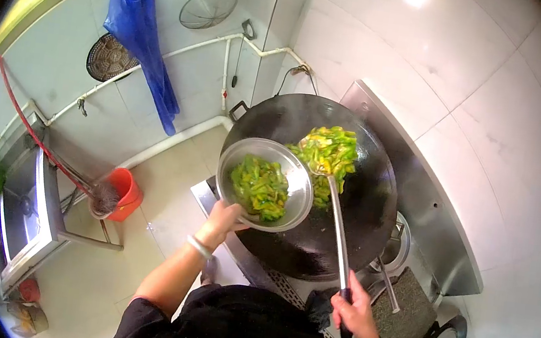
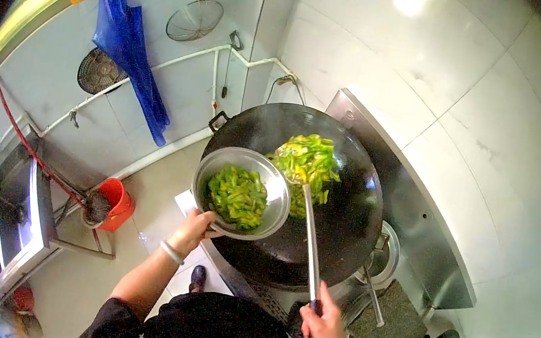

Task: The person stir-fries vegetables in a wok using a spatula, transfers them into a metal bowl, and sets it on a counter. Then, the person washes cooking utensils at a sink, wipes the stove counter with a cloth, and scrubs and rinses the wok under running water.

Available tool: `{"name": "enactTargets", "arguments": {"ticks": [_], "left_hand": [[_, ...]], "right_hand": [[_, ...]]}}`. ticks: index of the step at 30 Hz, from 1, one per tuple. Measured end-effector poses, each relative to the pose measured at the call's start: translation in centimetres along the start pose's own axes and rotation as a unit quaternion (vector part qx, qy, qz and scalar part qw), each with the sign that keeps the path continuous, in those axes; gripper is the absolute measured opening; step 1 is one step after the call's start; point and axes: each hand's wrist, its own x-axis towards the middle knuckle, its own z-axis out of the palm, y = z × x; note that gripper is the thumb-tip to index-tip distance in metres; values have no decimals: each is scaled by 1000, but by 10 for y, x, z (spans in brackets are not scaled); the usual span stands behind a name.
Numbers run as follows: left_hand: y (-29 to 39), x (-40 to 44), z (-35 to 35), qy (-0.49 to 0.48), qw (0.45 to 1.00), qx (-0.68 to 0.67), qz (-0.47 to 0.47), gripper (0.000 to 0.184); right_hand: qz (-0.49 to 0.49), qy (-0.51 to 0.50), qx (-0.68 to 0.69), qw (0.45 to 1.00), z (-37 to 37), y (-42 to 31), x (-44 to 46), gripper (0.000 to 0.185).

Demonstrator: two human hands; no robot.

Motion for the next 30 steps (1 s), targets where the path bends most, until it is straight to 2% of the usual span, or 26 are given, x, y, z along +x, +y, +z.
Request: {"name": "enactTargets", "arguments": {"ticks": [3, 4, 6, 10, 12, 14, 16, 18, 20, 24, 26, 28, 30], "left_hand": [[-9, 29, 23, -21, 999, -44, -21, 39], [-10, 33, 28, -16, 998, -48, -24, 38], [-10, 37, 42, -21, 998, -59, -1, 37], [-11, 34, 43, -9, 999, -40, -13, 37], [-16, 32, 35, -18, 999, -35, -16, 38], [-19, 25, 26, -17, 998, -54, -10, 36], [-21, 19, 9, -3, 999, -37, -24, 31], [-14, -2, -10, 11, 999, -49, -8, 29], [1, -29, -25, 2, 999, -40, -7, 30], [5, -62, -52, 44, 998, -46, 4, 29], [1, -68, -56, 42, 998, -32, 14, 28], [-4, -70, -56, 69, 997, -21, 25, 30], [-6, -72, -54, 65, 997, -22, 26, 30]], "right_hand": [[-9, 32, -103, 994, 16, 25, -8, 75], [-67, 75, -288, 952, 18, 39, -8, 73], [-122, 101, -393, 906, 23, 42, -5, 72], [-130, 114, -430, 886, 16, 49, -10, 70], [-110, 149, -334, 924, 12, 41, -12, 67], [-103, 143, -240, 955, -5, 52, -13, 67], [-11, 146, -71, 987, -5, 17, -24, 70], [59, 118, -42, 990, -37, 5, -29, 67], [82, 49, 25, 995, -69, -7, -31, 58], [150, 19, 23, 988, -92, 12, -18, 47], [187, -9, 107, 976, -96, 27, 11, 40], [168, -31, 129, 977, -76, 40, 56, 33], [121, -50, 191, 973, -54, 81, 112, 46]]}}
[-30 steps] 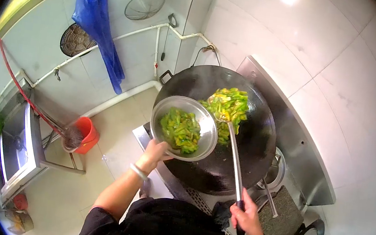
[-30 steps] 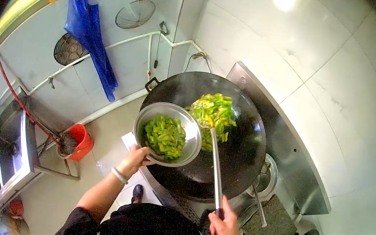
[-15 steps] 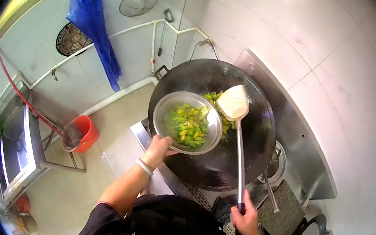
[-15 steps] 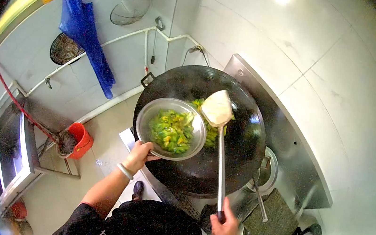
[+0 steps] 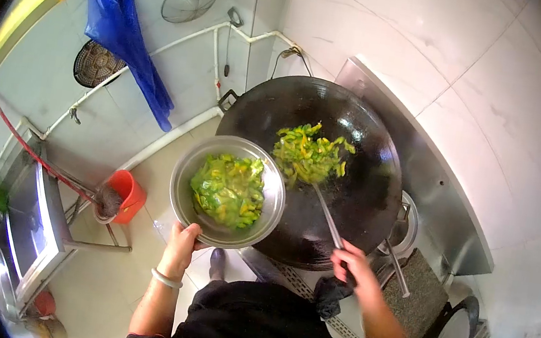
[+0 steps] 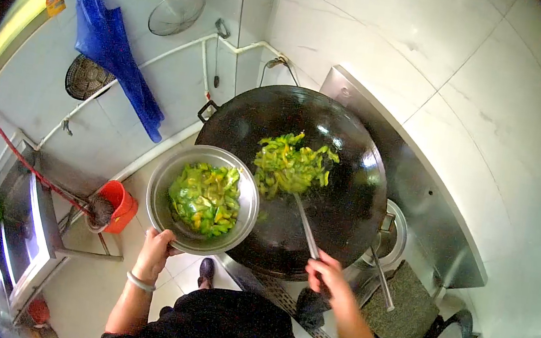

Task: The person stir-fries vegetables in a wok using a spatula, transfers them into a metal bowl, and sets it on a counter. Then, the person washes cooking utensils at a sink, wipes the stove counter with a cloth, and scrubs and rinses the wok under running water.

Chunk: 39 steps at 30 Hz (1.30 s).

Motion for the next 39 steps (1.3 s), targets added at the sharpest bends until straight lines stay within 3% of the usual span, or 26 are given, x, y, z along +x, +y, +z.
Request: {"name": "enactTargets", "arguments": {"ticks": [5, 12, 17, 20, 22, 24, 28, 31, 33, 34, 35, 36, 39], "left_hand": [[12, -12, 10, 0, 1000, -30, 9, 31], [2, 12, 7, -47, 999, -7, -16, 32], [1, 45, 55, -71, 997, 36, 2, 36], [-5, 73, 81, -92, 995, 7, -23, 36], [-14, 89, 96, -87, 996, -11, -18, 37], [-9, 89, 107, -88, 995, -36, -12, 36], [-7, 87, 103, -78, 997, -16, -16, 33], [-12, 89, 81, -55, 998, -10, -15, 31], [4, 63, 68, -41, 999, -25, 6, 30], [8, 56, 56, -36, 999, -17, 19, 30], [12, 51, 43, -38, 999, -10, 15, 31], [15, 45, 29, -40, 999, -5, 11, 32], [24, 18, 4, -2, 1000, -6, 10, 33]], "right_hand": [[-94, -8, 90, 991, 40, 22, 43, 52], [-152, 21, -27, 988, 59, 6, -43, 67], [-183, 52, -131, 973, 76, -12, -103, 71], [-190, 117, -247, 943, 79, 10, -117, 73], [-206, 190, -479, 832, 89, 16, -122, 76], [-304, 196, -579, 731, 83, 35, -116, 72], [-229, 195, -611, 732, 75, 47, -122, 67], [-371, 227, -475, 765, 78, 21, -124, 63], [-225, 202, -368, 879, 79, -12, -145, 69], [-71, 215, -299, 927, 86, -45, -162, 70], [-58, 151, -241, 957, 64, -59, -167, 71], [-42, 75, -195, 977, 50, -82, -177, 67], [112, 6, -194, 975, 31, -124, -189, 65]]}}
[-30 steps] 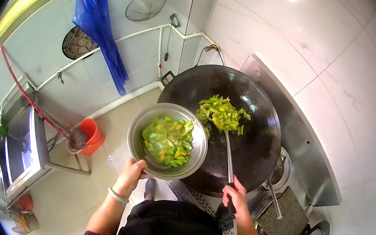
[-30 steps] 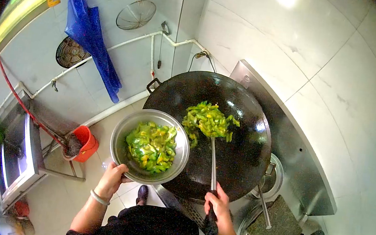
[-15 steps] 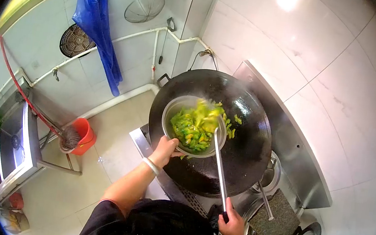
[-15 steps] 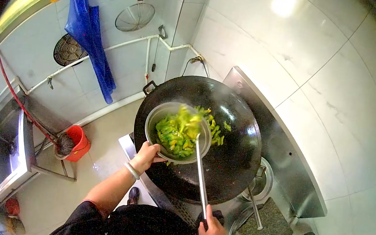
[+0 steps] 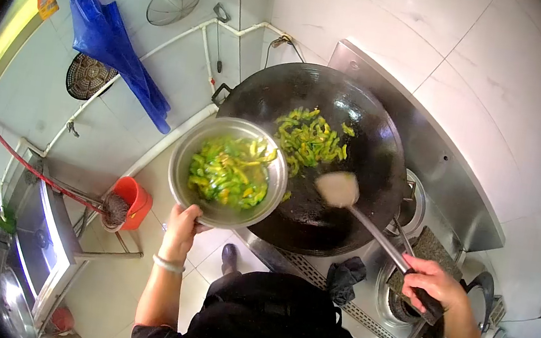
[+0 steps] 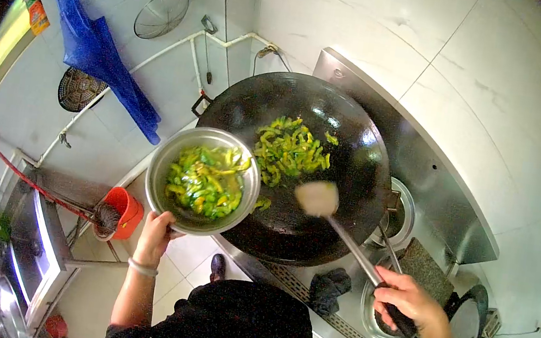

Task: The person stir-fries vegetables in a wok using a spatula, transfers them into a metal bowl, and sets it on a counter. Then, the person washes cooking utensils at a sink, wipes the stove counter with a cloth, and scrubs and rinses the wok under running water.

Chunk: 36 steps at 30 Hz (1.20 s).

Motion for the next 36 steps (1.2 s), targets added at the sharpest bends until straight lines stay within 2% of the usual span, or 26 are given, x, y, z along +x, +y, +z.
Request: {"name": "enactTargets", "arguments": {"ticks": [2, 3, 5, 6, 7, 9, 10, 13, 15, 17, 21, 23, 26, 28, 30, 31, 33, 36], "left_hand": [[-5, -13, -12, 26, 1000, -9, 1, 32], [-16, -13, -29, 22, 999, 21, 11, 33], [-21, -14, -40, 19, 998, 54, 22, 34], [-21, -20, -37, 27, 999, 41, 19, 33], [-21, -24, -36, 35, 999, 28, 16, 32], [-28, -25, -33, 48, 999, 9, 15, 30], [-29, -25, -31, 50, 999, -1, 10, 30], [-31, -27, -25, 49, 999, -23, -2, 29], [-27, -28, -24, 56, 998, -34, -5, 32], [-24, -27, -27, 44, 998, -39, -10, 33], [-30, -21, -37, 28, 997, -58, -47, 37], [-23, -25, -28, 38, 995, -77, -55, 38], [-25, -22, -30, 35, 994, -77, -65, 43], [-34, -18, -33, 21, 995, -70, -66, 46], [-36, -14, -42, -2, 993, -52, -107, 50], [-36, -14, -42, -5, 993, -55, -102, 50], [-33, -14, -42, -9, 991, -69, -114, 51], [-24, -23, -28, -6, 992, -78, -97, 51]], "right_hand": [[78, -58, -10, 995, -11, -5, 2, 62], [78, -60, -11, 995, -12, -11, 8, 62], [111, -168, -25, 979, -14, -23, 30, 51], [93, -223, 9, 970, -15, -19, 53, 43], [51, -230, 20, 972, -5, -16, 77, 34], [18, -143, 29, 989, 23, -8, 130, 21], [-31, -149, 38, 988, 28, 3, 164, 15], [-80, -31, 174, 981, 62, 7, 220, 9], [-116, -43, 130, 984, 64, 6, 216, 9], [-97, -90, 63, 989, 40, 8, 182, 9], [31, -115, 11, 993, 23, 22, 100, 11], [67, -56, 72, 994, 37, 30, 84, 14], [-53, -76, 57, 994, 43, 60, 149, 11], [-101, -31, 66, 992, 50, 66, 218, 11], [-147, 23, 106, 983, 64, 63, 277, 14], [-170, 70, 80, 980, 72, 60, 300, 25], [-213, 81, 104, 968, 77, 54, 323, 54], [-239, 115, 49, 963, 74, 57, 317, 61]]}}
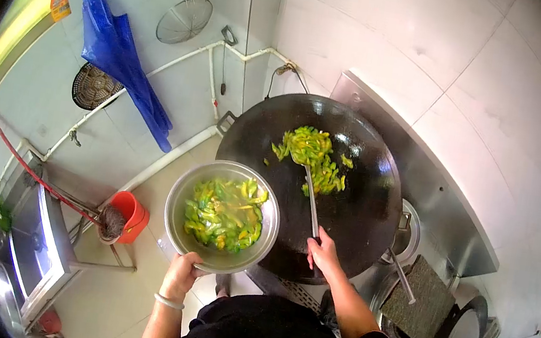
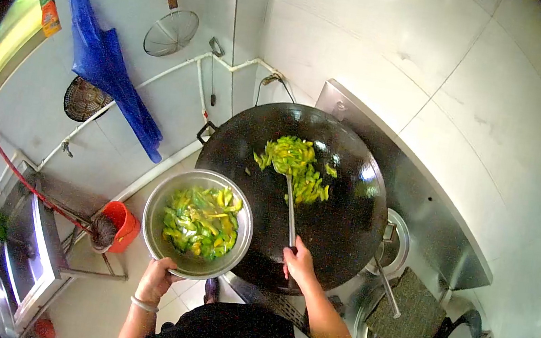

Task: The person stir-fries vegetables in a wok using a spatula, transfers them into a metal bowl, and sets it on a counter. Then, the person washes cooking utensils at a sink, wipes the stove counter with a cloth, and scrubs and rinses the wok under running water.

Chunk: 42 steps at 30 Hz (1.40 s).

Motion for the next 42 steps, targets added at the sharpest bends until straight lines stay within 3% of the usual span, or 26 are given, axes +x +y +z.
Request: {"name": "enactTargets", "arguments": {"ticks": [5, 9, 11, 17, 19, 21, 23, 25, 28, 29, 31, 32, 33, 35, 36, 38, 39, 42], "left_hand": [[-2, 13, -3, -24, 1000, 10, 7, 51], [-1, 37, 33, -55, 998, 21, 15, 38], [-7, 62, 50, -75, 996, 45, -5, 33], [-4, 84, 119, -79, 996, 32, -29, 41], [-4, 79, 122, -85, 995, 36, -24, 40], [-8, 77, 119, -100, 995, 4, -21, 40], [-13, 75, 110, -99, 995, 5, -18, 41], [-15, 72, 100, -68, 997, 11, -18, 36], [-22, 71, 55, -91, 996, 13, -5, 34], [-23, 71, 41, -102, 995, 22, -1, 36], [-1, 31, 44, -60, 998, 21, 12, 39], [4, 20, 38, -49, 999, 4, -1, 42], [6, 10, 34, -46, 999, 5, 0, 42], [8, -4, 26, -26, 999, 9, 21, 45], [3, -3, 18, -23, 1000, 0, 18, 48], [-5, -5, 11, -7, 1000, 7, 23, 48], [-8, -5, 11, 7, 1000, 13, 27, 47], [-22, 1, -1, 0, 999, -1, 33, 45]], "right_hand": [[-24, 29, -94, 995, -19, -43, -72, 66], [-28, 72, -161, 984, -31, -74, -136, 62], [-164, 97, -305, 933, -42, -65, -161, 66], [-149, 113, -534, 824, -16, -49, -206, 69], [-169, 117, -544, 814, -13, -41, -211, 66], [-136, 150, -494, 845, -10, -38, -218, 67], [-199, 205, -455, 844, -17, -43, -218, 63], [-169, 224, -405, 870, -37, -48, -217, 63], [-19, 167, -289, 943, -76, -80, -223, 70], [102, 141, -175, 969, -83, -105, -226, 70], [127, 70, -95, 985, -110, -113, -224, 69], [137, 53, -108, 983, -124, -105, -221, 50], [137, 50, -107, 983, -134, -100, -215, 50], [170, -53, -62, 982, -145, -91, -196, 26], [184, -50, -57, 980, -143, -86, -182, 13], [183, -37, 3, 982, -119, -76, -142, 15], [147, -83, 19, 985, -113, -59, -113, 19], [118, -27, 76, 990, -63, -29, -43, 31]]}}
